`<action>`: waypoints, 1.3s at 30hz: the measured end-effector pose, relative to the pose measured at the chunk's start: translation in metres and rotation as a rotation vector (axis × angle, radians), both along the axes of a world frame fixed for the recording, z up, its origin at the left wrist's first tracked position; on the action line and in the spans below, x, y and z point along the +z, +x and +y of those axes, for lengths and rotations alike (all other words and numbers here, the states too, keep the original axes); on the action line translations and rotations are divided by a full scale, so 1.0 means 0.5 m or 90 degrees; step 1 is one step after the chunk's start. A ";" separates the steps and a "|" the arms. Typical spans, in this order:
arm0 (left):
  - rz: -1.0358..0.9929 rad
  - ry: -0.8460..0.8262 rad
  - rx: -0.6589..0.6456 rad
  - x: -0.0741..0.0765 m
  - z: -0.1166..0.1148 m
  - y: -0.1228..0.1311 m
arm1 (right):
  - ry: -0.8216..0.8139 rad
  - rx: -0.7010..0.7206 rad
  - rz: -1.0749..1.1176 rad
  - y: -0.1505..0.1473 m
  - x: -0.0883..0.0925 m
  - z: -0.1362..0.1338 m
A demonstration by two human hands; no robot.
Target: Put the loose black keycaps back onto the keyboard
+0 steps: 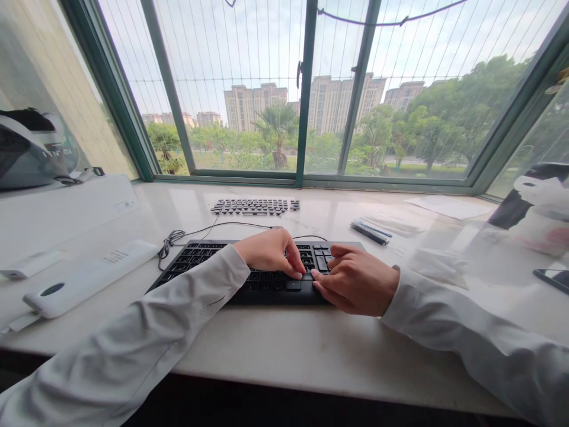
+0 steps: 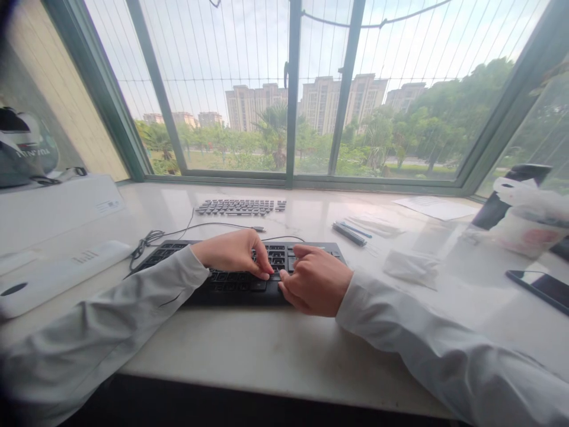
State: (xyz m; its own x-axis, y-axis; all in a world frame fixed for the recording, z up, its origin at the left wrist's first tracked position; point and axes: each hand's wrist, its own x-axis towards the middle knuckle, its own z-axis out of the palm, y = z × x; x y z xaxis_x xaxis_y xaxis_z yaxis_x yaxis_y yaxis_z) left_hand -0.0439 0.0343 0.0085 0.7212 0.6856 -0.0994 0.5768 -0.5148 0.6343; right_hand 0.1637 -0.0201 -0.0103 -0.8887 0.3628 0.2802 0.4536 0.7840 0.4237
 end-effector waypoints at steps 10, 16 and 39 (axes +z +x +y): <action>-0.026 0.017 0.000 0.000 0.019 -0.014 | -0.027 -0.003 0.127 0.013 -0.004 0.011; -0.059 0.204 0.168 0.004 0.039 -0.032 | -0.111 -0.004 0.135 0.011 -0.004 0.003; 0.181 0.481 0.399 -0.018 0.050 -0.048 | -0.043 -0.351 0.012 -0.009 0.056 0.254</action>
State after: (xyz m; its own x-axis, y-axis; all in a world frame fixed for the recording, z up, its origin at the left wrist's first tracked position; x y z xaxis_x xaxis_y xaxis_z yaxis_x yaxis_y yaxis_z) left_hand -0.0681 0.0594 -0.0007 0.2290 0.8856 0.4041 0.9584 -0.2779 0.0660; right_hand 0.1592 0.1067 0.0176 -0.5567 0.7910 0.2537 0.8117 0.4530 0.3687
